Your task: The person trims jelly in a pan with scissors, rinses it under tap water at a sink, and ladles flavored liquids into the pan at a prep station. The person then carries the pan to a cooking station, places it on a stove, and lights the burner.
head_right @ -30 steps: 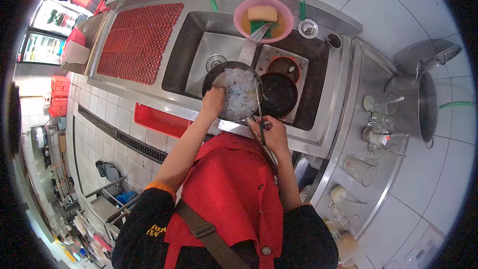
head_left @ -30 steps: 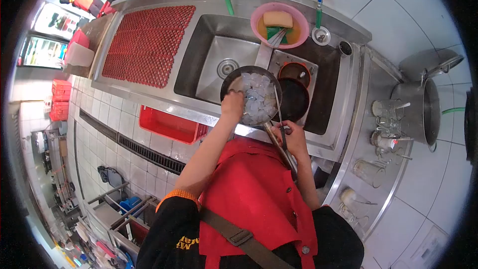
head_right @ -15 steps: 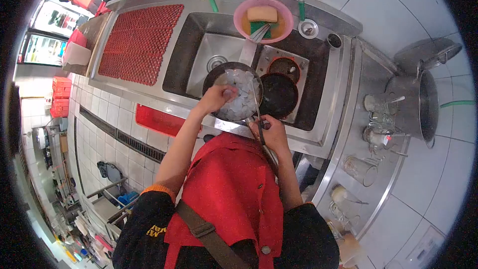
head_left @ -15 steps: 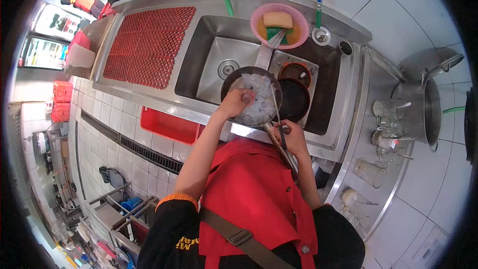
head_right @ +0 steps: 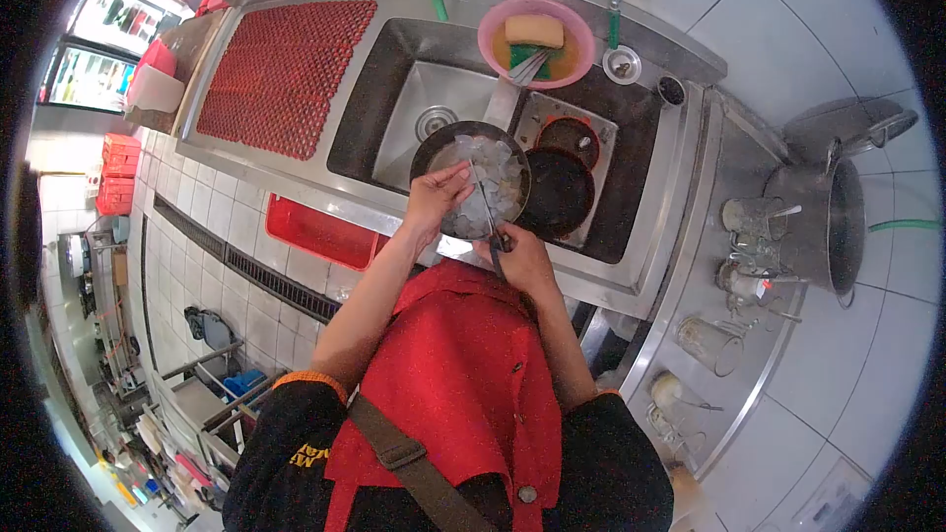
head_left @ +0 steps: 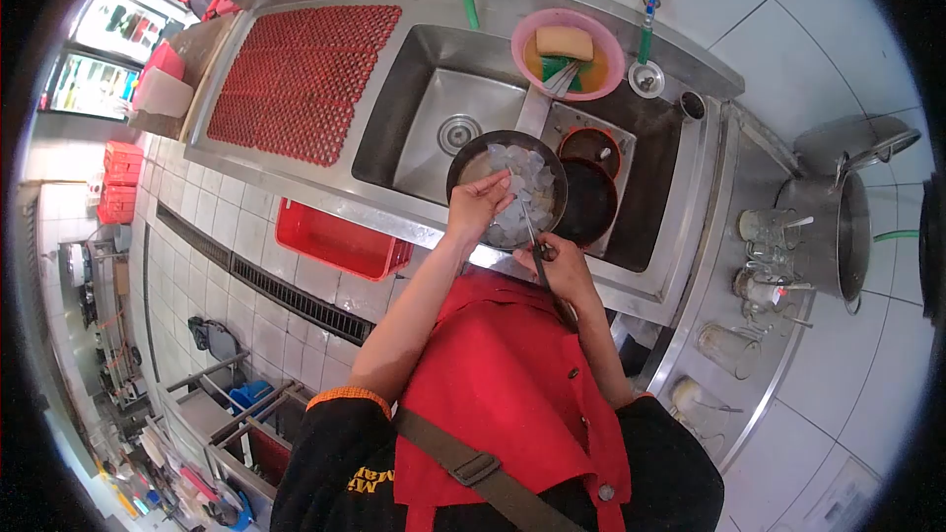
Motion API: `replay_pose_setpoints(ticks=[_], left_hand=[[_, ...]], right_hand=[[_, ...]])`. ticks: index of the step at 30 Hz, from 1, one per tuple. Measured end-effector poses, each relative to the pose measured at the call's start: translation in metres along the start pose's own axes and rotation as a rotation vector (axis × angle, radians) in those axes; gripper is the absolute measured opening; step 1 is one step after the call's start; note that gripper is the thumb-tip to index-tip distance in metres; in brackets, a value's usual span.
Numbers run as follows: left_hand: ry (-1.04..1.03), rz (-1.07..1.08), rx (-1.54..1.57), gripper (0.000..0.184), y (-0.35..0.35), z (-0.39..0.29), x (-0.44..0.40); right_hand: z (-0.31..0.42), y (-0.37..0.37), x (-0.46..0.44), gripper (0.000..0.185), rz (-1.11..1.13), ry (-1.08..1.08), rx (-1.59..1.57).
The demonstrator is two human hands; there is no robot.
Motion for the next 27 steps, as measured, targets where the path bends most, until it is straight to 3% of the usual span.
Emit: replay_pose_setpoints(ticks=[6,8,12,15,21,23,24,26,27], left_hand=[[-0.054,0.004,0.010,0.026,0.001,-0.003,0.000],[0.073,-0.010,0.049,0.023,-0.001,-0.007,0.001],[0.078,0.015,0.203,0.018,-0.003,-0.006,0.001],[0.032,0.003,0.203,0.015,-0.002,-0.003,-0.003],[-0.004,-0.061,-0.021,0.018,0.008,0.020,-0.022],[-0.615,-0.101,-0.951,0.023,0.004,0.017,-0.023],[-0.612,-0.100,-0.953,0.023,0.000,0.020,-0.026],[-0.853,0.136,-1.155,0.029,-0.020,0.028,-0.031],[-0.856,0.141,-1.154,0.029,-0.026,0.031,-0.033]], right_hand=[[-0.006,-0.002,-0.003,0.028,-0.022,-0.030,-0.029],[-0.010,-0.003,-0.004,0.027,-0.017,-0.016,-0.071],[0.008,0.000,0.005,0.032,0.007,-0.068,-0.280],[0.004,-0.001,0.005,0.026,-0.010,-0.046,-0.227],[-0.010,0.000,0.008,0.029,-0.045,-0.098,-0.124],[-0.015,0.004,0.010,0.030,-0.075,-0.128,-0.170],[-0.017,0.007,0.013,0.032,-0.101,-0.160,-0.214],[-0.017,0.014,0.016,0.033,-0.119,-0.147,-0.197],[-0.018,0.020,0.017,0.035,-0.142,-0.128,-0.180]])
Point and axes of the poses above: each hand's wrist, its own x-axis away from the middle knuckle, its own y-axis out of the back of the hand, z = x × y, the point moved 2 cm from there along -x, towards the middle knuckle, and after that the axes turned 2 degrees about -z, right-handed, at the moved point
